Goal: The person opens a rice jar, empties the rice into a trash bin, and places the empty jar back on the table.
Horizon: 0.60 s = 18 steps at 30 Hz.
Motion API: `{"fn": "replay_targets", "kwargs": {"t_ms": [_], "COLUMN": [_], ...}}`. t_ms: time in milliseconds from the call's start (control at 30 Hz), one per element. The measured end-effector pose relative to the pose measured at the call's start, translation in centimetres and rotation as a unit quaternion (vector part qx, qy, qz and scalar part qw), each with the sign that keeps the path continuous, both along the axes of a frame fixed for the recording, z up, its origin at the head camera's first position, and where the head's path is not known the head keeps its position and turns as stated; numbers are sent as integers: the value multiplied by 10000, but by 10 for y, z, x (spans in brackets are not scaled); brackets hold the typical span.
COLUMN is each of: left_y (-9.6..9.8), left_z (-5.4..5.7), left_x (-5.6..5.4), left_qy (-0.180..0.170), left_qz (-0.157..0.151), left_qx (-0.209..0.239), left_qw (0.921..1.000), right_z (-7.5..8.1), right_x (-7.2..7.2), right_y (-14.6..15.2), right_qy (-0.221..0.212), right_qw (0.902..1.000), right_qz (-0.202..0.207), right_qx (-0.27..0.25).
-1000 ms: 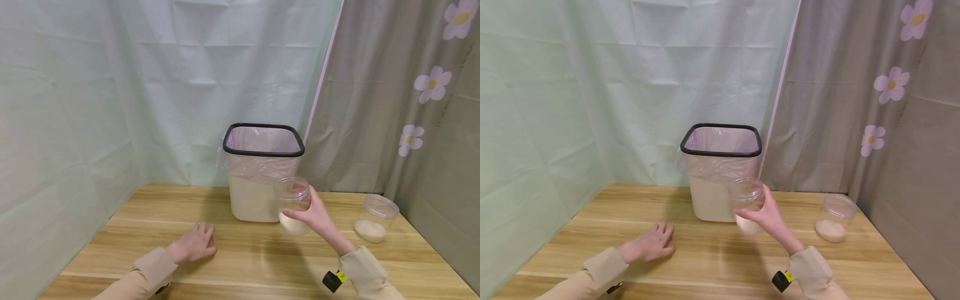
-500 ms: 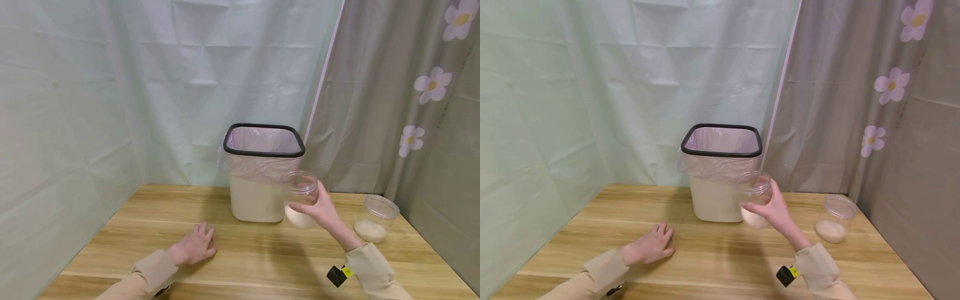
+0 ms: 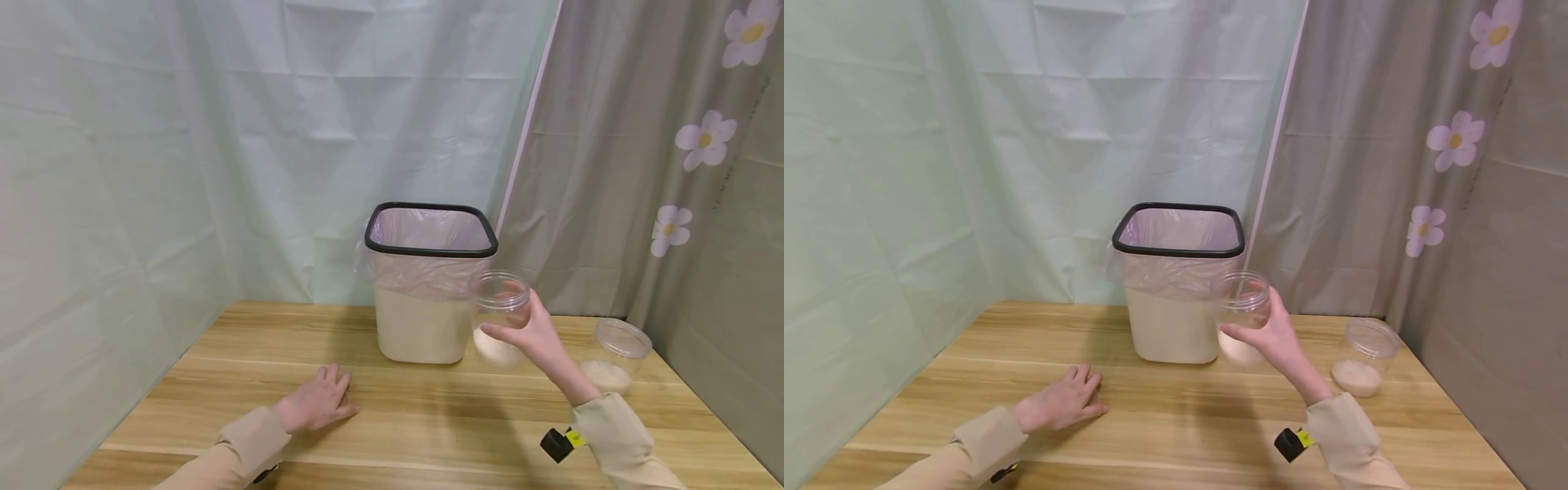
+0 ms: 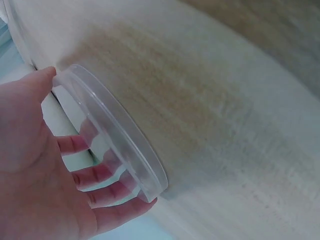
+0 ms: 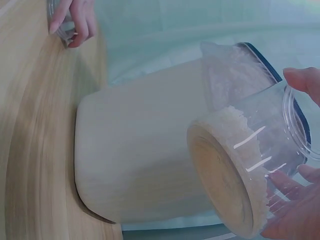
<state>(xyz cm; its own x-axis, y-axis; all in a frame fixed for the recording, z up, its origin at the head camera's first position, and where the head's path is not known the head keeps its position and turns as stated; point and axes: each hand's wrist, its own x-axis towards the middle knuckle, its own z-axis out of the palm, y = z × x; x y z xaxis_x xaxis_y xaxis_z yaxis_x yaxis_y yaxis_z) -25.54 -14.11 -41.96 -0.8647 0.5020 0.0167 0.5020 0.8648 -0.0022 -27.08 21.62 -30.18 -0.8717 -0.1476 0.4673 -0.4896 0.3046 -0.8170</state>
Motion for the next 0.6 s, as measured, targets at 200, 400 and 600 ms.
{"fn": "replay_targets", "kwargs": {"t_ms": [200, 400, 600], "left_y": [-3, -4, 0], "left_z": [0, 4, 12], "left_x": [-6, -14, -20], "left_qy": [205, 776, 1453], "left_qz": [-241, -649, -950], "left_qx": [357, 748, 710], "left_qw": [9989, 9921, 9823], "right_z": [3, 3, 4], "right_x": [1, 1, 0], "right_y": [2, 4, 8], "right_qy": [-6, -6, 33], "right_qw": [10000, 10000, 9999], "right_qz": [13, 3, -51], "right_qx": [-15, 31, 102]}}
